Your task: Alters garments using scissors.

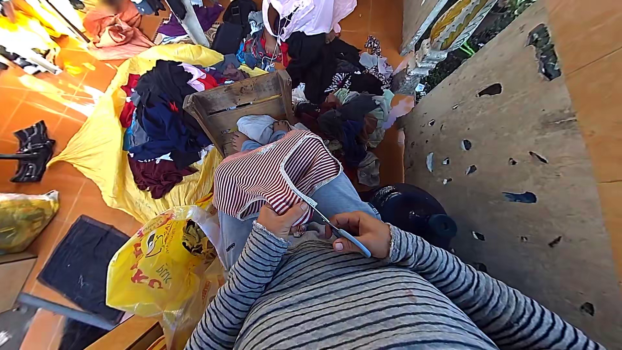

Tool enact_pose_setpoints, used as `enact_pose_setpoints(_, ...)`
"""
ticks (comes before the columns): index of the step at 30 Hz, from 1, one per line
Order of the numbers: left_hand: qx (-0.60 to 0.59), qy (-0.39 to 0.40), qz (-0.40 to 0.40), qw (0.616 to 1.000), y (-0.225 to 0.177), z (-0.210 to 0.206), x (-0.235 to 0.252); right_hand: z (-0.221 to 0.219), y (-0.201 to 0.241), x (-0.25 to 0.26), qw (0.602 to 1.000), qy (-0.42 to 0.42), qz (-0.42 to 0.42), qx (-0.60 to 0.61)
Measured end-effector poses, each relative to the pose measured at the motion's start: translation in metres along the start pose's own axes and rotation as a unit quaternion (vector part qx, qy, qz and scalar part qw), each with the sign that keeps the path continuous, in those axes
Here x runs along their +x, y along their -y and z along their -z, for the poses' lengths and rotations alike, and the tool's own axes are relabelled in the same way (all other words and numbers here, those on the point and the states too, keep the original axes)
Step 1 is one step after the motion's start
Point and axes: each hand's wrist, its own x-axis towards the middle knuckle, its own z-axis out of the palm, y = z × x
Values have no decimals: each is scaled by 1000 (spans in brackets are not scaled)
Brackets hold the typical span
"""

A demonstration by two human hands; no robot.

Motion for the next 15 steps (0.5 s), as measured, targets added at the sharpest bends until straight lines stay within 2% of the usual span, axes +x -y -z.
enact_pose_setpoints(4, -14, 10, -3, 1000, 1, 1, 0, 3, 1, 1, 1000, 17, 21, -5)
enact_pose_setpoints(8, -7, 26, 5, 1000, -1, 1, -3, 4, 7, 8, 999, 39, 7, -30)
enact_pose_setpoints(15, -8, 46, 10, 999, -2, 5, -3, -2, -1, 11, 997, 35, 32, 58)
